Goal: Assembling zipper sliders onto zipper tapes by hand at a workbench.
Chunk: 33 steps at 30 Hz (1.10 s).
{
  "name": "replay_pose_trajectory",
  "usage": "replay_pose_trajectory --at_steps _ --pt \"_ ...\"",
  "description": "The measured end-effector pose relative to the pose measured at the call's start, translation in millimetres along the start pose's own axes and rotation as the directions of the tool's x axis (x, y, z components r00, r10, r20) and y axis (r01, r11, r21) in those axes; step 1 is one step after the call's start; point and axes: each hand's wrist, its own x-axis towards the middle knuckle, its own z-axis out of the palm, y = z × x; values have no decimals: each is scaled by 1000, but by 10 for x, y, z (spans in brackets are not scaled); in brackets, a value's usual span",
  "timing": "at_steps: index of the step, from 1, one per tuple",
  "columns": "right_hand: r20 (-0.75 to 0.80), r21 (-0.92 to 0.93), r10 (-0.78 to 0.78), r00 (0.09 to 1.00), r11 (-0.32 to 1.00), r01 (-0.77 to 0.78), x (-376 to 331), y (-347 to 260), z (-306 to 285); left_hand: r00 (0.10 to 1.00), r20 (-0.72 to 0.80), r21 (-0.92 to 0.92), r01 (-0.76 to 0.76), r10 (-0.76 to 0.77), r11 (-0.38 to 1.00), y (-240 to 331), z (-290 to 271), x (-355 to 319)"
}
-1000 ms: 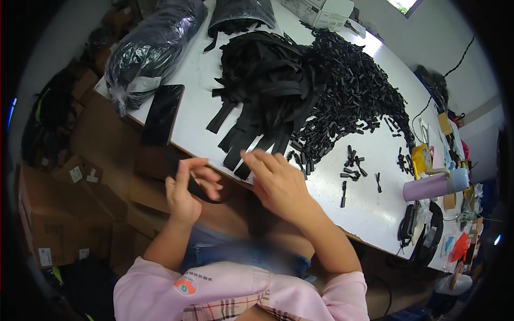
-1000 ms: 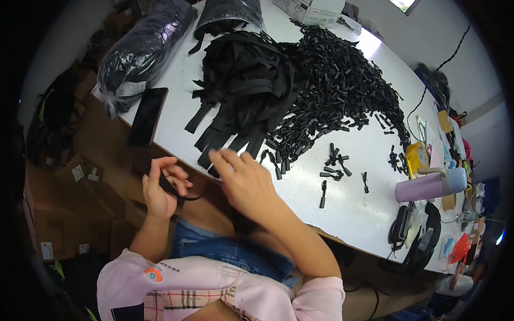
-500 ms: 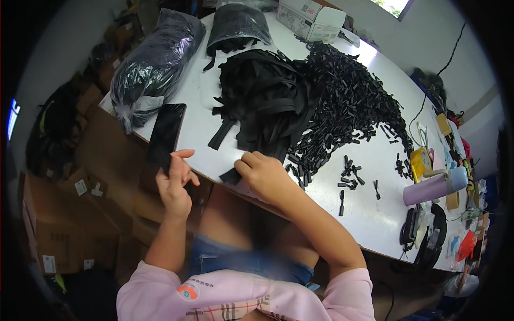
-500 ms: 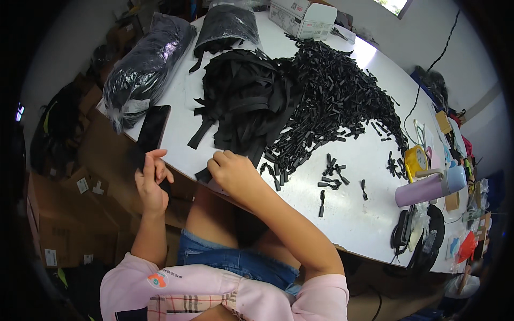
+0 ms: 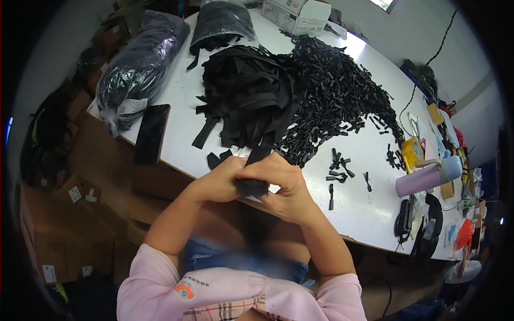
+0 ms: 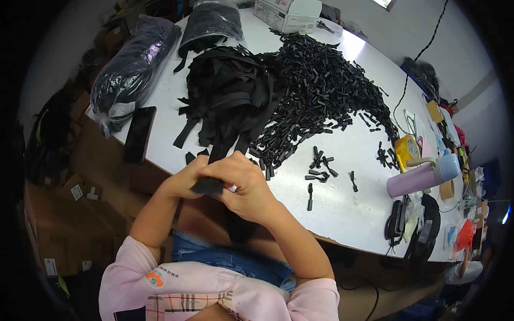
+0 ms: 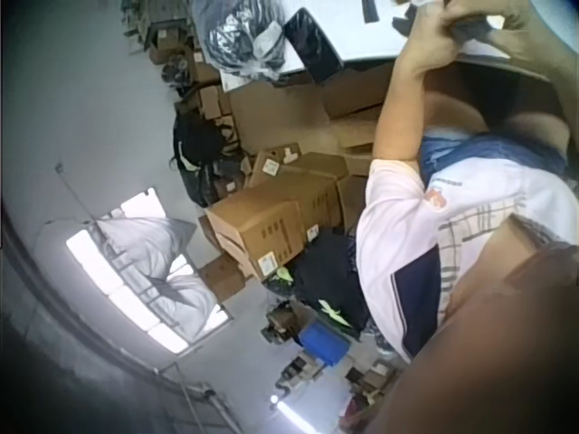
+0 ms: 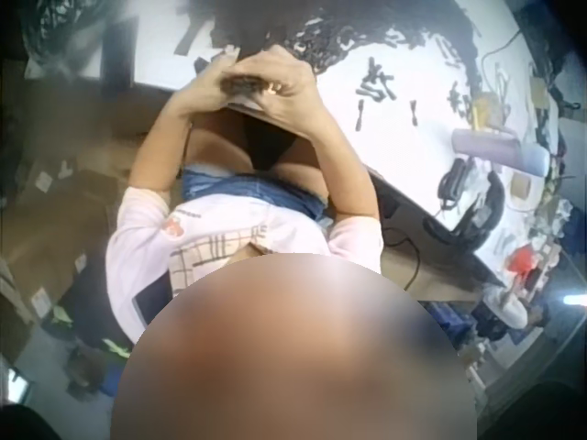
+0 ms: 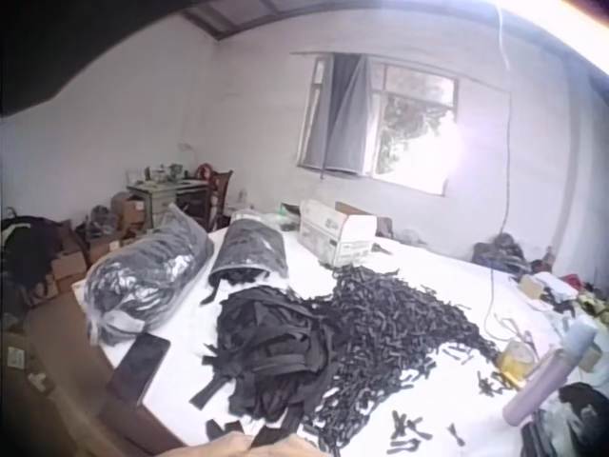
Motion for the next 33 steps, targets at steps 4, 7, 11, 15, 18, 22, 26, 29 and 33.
replay_pose_trajectory --at_steps 4,7,11,15,18,22,26,29,33 --pt "-237 -81 244 940 960 -269 -16 228 -84 898 -401 -103 152 -181 983 -22 -33 -182" --pt "-331 -420 318 888 793 -441 150 379 -97 633 -774 -73 -85 -3 994 39 -99 -120" --pt "-410 -590 503 761 490 -641 498 536 83 539 -841 -151 -163 -40 975 60 -95 -33" --pt "-382 -532 498 778 570 -626 522 816 190 484 -875 -89 -124 -18 988 7 -18 -15" --pt "-384 -451 474 793 653 -609 473 828 102 477 -875 27 -114 79 993 -88 -31 -22" --pt "-336 -102 509 792 817 -568 408 812 -222 511 -847 143 -44 145 989 -39 17 65" --pt "-236 179 622 747 783 -595 334 578 -397 595 -762 253 -91 257 963 -96 33 152" --pt "-174 306 691 702 715 -628 242 447 -455 826 -441 559 -53 351 828 -53 112 254" --pt "-188 368 666 722 729 -577 59 306 -453 918 -253 706 -41 306 707 -157 177 296"
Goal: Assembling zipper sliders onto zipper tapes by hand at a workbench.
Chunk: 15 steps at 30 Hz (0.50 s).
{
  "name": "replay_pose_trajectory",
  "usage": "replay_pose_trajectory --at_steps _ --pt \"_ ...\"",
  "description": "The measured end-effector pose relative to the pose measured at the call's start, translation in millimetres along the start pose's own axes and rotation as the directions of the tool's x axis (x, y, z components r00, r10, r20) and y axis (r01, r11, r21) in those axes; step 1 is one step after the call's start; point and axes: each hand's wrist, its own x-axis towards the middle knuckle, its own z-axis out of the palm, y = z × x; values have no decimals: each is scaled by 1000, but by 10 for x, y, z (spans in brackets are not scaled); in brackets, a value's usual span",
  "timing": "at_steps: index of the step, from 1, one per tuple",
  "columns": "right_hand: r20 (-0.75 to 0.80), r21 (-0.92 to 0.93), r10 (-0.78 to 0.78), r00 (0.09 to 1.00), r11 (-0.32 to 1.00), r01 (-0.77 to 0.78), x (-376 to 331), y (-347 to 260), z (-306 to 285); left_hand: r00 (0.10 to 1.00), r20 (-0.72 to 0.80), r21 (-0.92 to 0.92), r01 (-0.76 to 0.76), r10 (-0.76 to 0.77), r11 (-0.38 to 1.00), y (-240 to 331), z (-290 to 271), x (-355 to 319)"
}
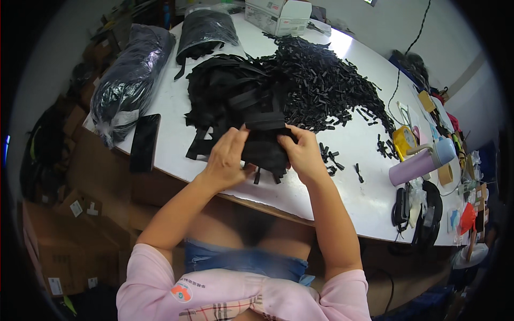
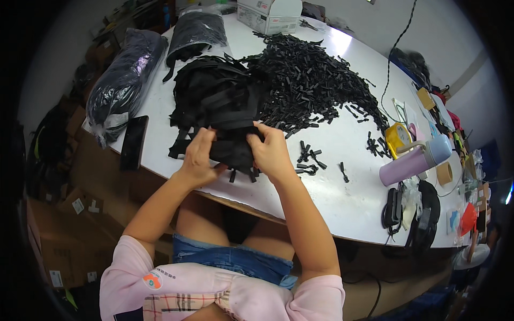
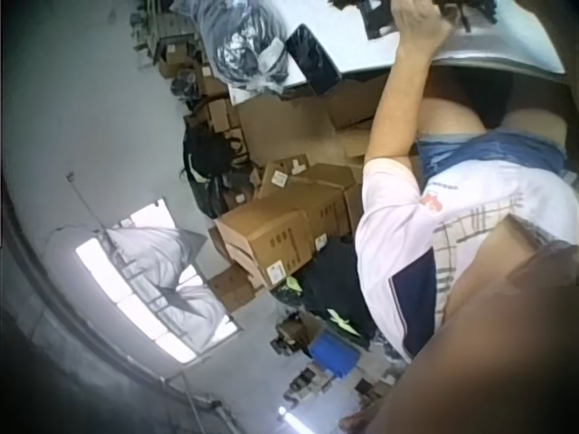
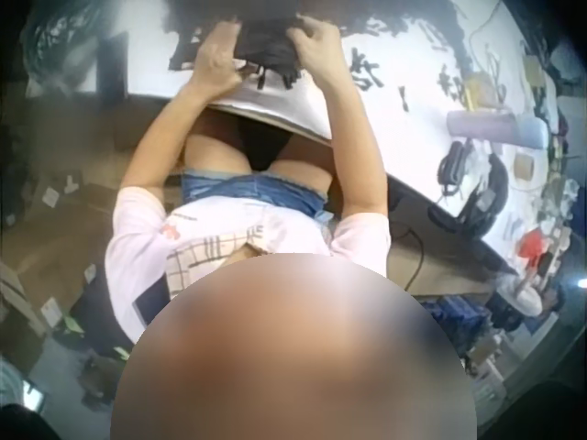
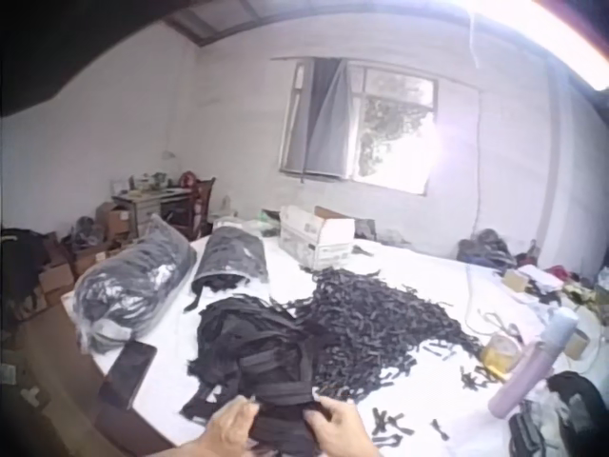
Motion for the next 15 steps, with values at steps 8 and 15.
replay_pose_trajectory --at_steps 8,15 --pt "70 67 54 996 996 -58 -225 111 -61 986 21 314 -163 165 935 51 149 248" --pt "137 12 35 990 999 -37 -437 9 -44 910 -219 139 -327 351 935 30 315 437"
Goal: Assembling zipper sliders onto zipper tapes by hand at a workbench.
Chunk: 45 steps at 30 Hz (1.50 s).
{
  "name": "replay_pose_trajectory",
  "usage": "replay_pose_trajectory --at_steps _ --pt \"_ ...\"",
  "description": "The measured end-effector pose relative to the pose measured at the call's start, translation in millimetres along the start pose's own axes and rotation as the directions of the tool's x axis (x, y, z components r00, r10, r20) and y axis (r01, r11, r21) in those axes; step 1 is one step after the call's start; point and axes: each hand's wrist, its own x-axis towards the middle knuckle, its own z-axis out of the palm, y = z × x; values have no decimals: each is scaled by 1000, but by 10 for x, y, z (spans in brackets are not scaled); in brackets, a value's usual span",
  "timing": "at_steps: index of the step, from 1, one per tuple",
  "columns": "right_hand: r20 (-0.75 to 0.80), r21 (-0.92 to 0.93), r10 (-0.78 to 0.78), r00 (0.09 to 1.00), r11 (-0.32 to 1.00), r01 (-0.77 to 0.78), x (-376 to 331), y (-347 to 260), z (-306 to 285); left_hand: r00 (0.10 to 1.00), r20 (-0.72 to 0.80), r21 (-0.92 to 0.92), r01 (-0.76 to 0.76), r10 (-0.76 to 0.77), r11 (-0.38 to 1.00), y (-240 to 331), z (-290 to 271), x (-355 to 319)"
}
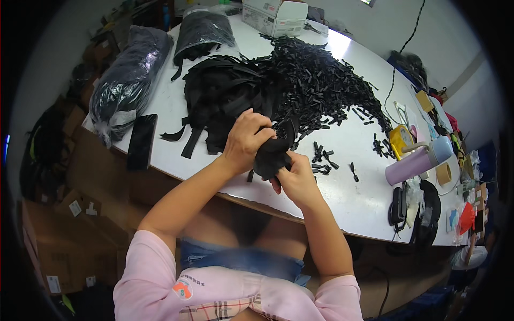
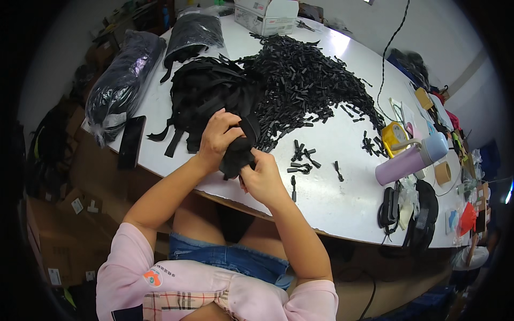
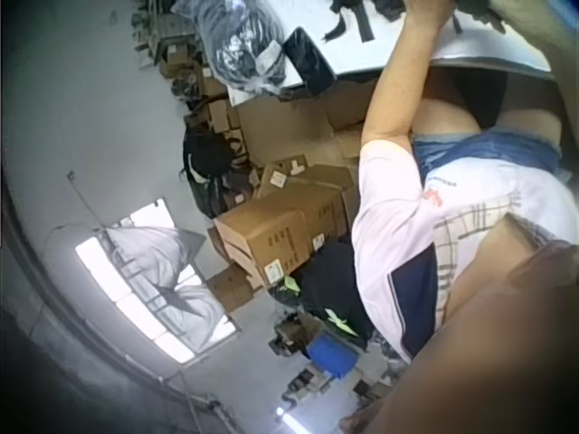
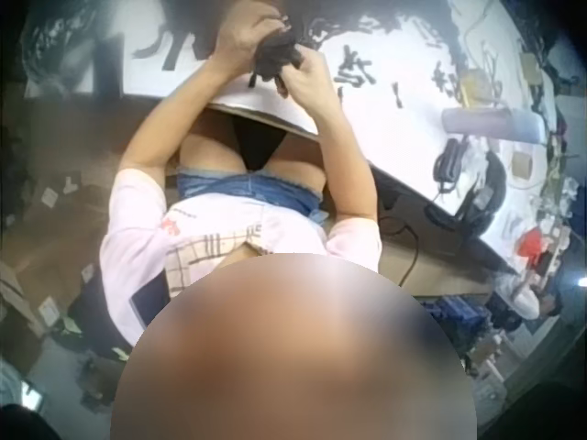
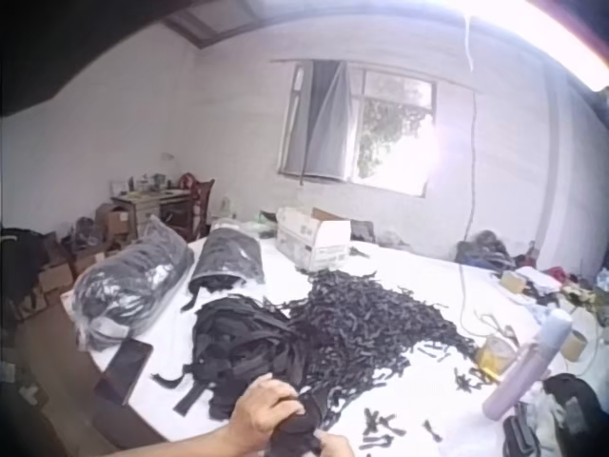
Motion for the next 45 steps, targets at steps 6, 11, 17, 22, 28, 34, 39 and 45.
replay_pose_trajectory --at_steps 6,11,17,22,28,34,39,45 --pt "-210 109 -333 919 926 360 -170 -217 -157 995 -53 -41 -86 84 995 86 -112 112" --pt "7 -115 -627 779 773 624 -185 -370 -267 988 3 -151 -150 152 977 261 -266 259" --pt "-431 174 -712 554 537 825 -661 -629 -398 972 -145 -369 120 -185 922 87 -416 283" --pt "-277 -129 -475 835 880 458 -813 -834 -232 756 134 -840 430 -641 331 3 -543 489" --pt "-103 86 -366 925 923 375 -192 -756 118 749 609 -790 544 -261 -282 234 -567 433" --pt "-107 -130 -432 895 899 418 80 -391 -16 585 744 -658 727 -323 -197 519 -556 295" --pt "-268 -390 -554 788 811 437 -68 -253 -16 381 887 -457 803 -260 -383 565 -477 -19" --pt "-89 -541 -582 808 710 451 -113 -123 -138 364 922 -381 790 -133 -481 865 -462 -224"
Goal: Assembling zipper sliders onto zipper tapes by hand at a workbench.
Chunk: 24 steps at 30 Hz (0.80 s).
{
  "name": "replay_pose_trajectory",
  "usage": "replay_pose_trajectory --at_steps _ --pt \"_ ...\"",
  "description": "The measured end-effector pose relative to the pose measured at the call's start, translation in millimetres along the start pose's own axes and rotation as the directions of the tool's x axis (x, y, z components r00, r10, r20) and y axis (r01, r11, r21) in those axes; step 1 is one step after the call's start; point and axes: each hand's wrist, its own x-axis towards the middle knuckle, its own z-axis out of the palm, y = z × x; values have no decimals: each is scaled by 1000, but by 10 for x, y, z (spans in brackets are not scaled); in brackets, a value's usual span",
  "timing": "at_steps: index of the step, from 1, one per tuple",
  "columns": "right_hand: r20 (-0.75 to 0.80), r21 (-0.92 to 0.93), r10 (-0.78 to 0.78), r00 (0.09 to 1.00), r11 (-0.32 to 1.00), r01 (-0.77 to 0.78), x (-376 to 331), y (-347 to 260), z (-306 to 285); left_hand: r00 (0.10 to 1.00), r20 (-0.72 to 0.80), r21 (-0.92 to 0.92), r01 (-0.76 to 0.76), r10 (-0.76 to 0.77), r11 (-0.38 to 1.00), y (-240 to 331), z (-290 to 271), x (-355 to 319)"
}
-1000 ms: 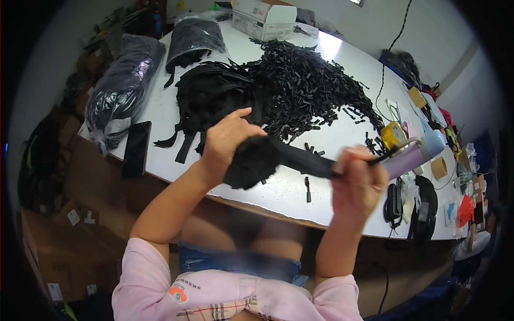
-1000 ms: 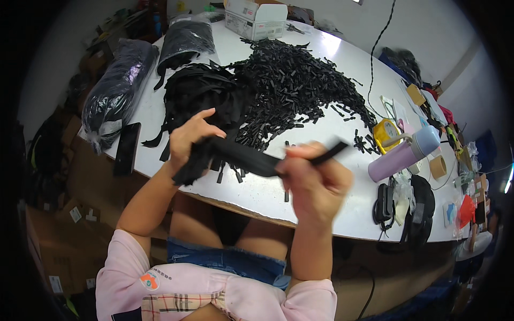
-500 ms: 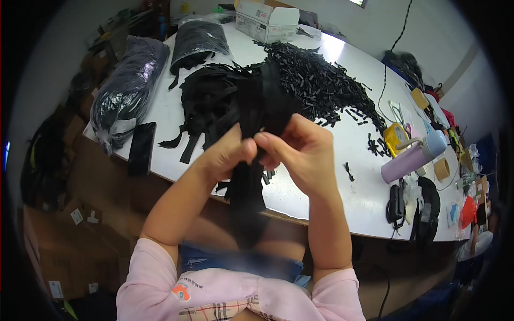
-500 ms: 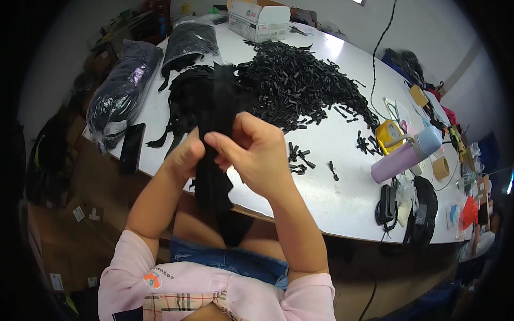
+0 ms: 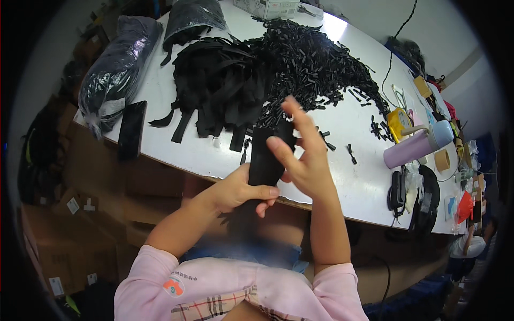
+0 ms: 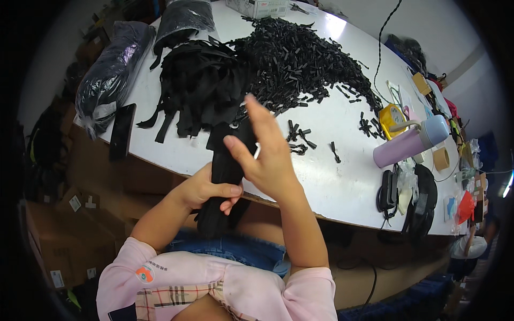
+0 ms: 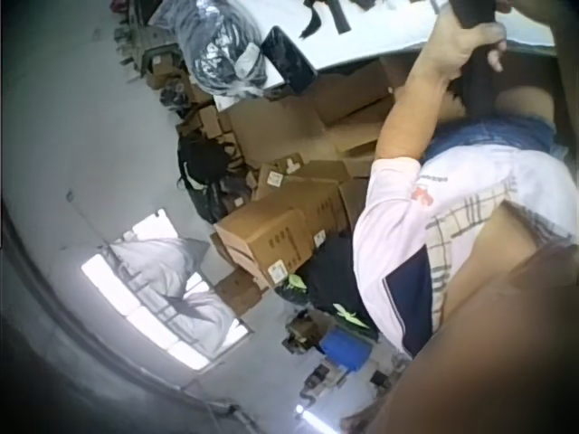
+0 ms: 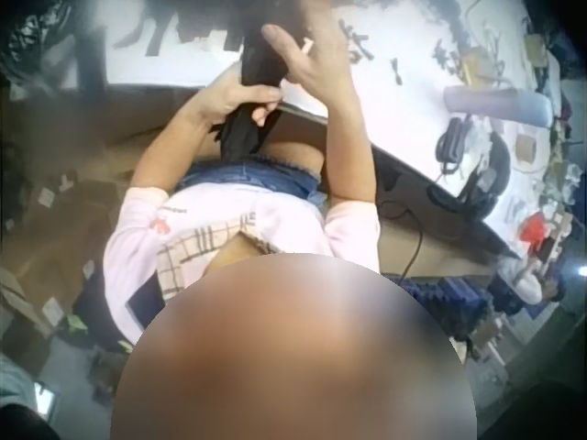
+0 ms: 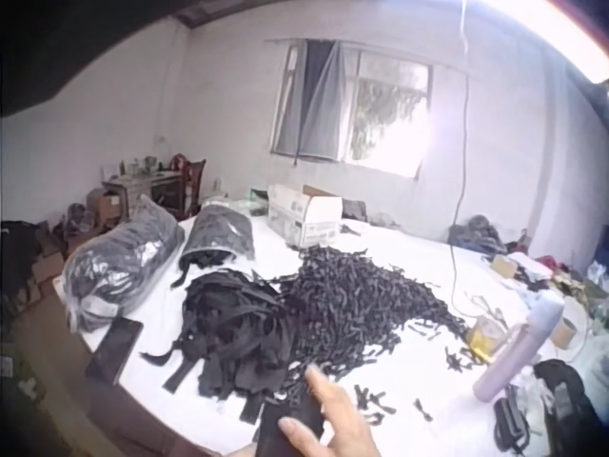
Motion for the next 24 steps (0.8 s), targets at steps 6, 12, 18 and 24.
replay_pose_trajectory --at_steps 6,12,18,24 --pt "93 610 219 971 759 -229 -373 36 202 998 -53 -61 32 -35 998 -161 -49 -68" --pt "501 523 206 841 702 -483 -860 -45 510 808 -406 -269 -552 427 789 -70 -100 -81" --pt "547 423 320 773 691 -586 -827 -107 561 878 -314 -366 -462 360 808 -184 -272 -241" --pt "189 -236 -49 981 967 94 -162 336 367 818 -267 -269 -571 510 775 -23 -512 -570"
